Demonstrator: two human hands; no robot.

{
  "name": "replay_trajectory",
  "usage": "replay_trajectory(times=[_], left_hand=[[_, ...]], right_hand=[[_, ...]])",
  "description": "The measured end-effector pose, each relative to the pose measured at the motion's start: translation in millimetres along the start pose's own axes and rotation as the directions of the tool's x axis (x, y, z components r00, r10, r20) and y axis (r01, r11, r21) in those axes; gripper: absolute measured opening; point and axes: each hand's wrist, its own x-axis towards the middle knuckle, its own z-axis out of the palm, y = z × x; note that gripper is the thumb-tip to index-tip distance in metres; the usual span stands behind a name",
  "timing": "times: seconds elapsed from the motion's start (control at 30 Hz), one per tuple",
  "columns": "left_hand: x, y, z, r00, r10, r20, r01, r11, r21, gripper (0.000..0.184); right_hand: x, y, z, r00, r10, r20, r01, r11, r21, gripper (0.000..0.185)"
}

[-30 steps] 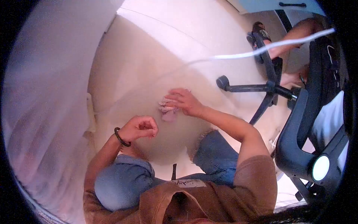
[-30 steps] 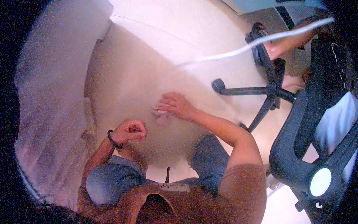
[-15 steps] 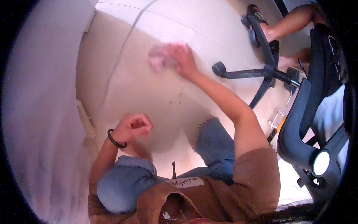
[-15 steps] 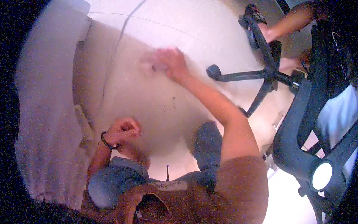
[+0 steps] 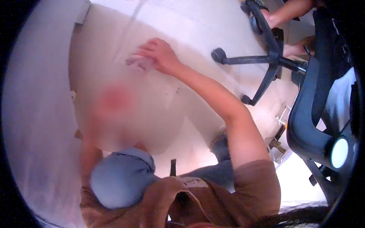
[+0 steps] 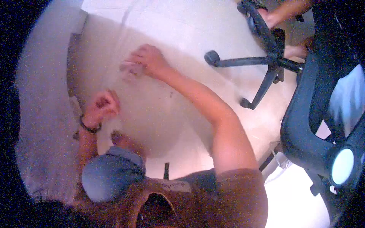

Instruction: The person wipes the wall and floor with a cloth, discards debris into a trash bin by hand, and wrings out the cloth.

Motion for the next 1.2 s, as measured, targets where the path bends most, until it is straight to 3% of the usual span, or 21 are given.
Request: replay_trajectory(times=[0.1,0.13,0.23,0.3,0.4,0.5,0.57,0.7,0.77,0.8,0.9,0.97,1.03,1.1,1.2], left_hand=[[2.9,37.5,40.4,1.0,0.003,-0.006,-0.002,0.998,0.057,0.015],[-3.0,46.1,51.6,1.0,0.016,-0.017,-0.015,0.998,0.067,0.012],[-23.7,58.0,87.2,0.997,0.034,-0.071,-0.03,0.998,0.058,0.006],[-36.1,55.5,109.6,0.988,0.047,-0.147,-0.042,0.998,0.035,0.006],[-50.4,44.2,150.5,0.973,0.086,-0.216,-0.075,0.996,0.058,0.006],[-59.7,34.6,191.6,0.965,0.082,-0.248,-0.078,0.997,0.027,0.006],[-50.5,21.2,197.0,0.964,0.074,-0.254,-0.068,0.997,0.033,0.005],[-47.5,4.5,233.1,0.968,0.012,-0.252,0.0,0.999,0.045,0.002],[-41.1,-2.3,251.6,0.985,-0.064,-0.159,0.076,0.994,0.072,0.003],[-38.9,-8.4,262.0,0.989,-0.099,-0.111,0.109,0.99,0.085,0.003],[-6.5,-16.3,262.8,1.0,0.005,0.03,-0.01,0.984,0.177,0.006],[10.2,-15.5,281.7,0.997,0.067,-0.03,-0.059,0.978,0.197,0.007],[19.9,-15.9,308.9,0.993,0.108,-0.04,-0.105,0.992,0.065,0.007],[9.9,-40.5,341.2,0.993,0.113,-0.016,-0.113,0.993,0.014,0.008],[-22.3,-64.8,388.9,0.996,0.028,-0.083,-0.017,0.991,0.13,0.007]], right_hand=[[-12.3,-3.2,28.1,0.99,-0.137,0.034,0.135,0.99,0.049,0.055],[-28.5,-6.7,26.1,0.943,-0.302,0.137,0.315,0.945,-0.087,0.045],[-101.8,-23.5,5.5,0.898,-0.361,0.251,0.366,0.93,0.028,0.043],[-140.6,-30.4,-22.0,0.89,-0.342,0.3,0.309,0.938,0.154,0.052],[-207.2,-18.0,-29.0,0.861,-0.422,0.283,0.395,0.906,0.151,0.05],[-224.4,-13.1,-41.8,0.889,-0.385,0.246,0.316,0.907,0.28,0.048],[-186.8,-3.0,-50.2,0.933,-0.345,0.103,0.303,0.907,0.291,0.048],[-117.7,27.4,-56.3,0.997,-0.075,-0.002,0.075,0.996,-0.055,0.048],[-124.4,43.7,-42.6,0.999,-0.001,-0.032,-0.002,0.993,-0.115,0.049],[-134.8,48.7,-35.2,0.998,0.033,-0.045,-0.04,0.988,-0.148,0.05],[-209.6,22.2,-20.4,0.997,0.025,0.071,-0.014,0.99,-0.142,0.054],[-275.9,-10.3,-22.2,0.995,-0.065,0.08,0.077,0.985,-0.154,0.057],[-326.4,-23.4,-30.7,0.984,-0.133,0.12,0.147,0.982,-0.116,0.059],[-378.6,-46.2,-46.1,0.989,-0.134,0.067,0.139,0.987,-0.085,0.05],[-436.3,-55.0,-30.4,0.991,-0.109,-0.076,0.096,0.982,-0.163,0.045]])
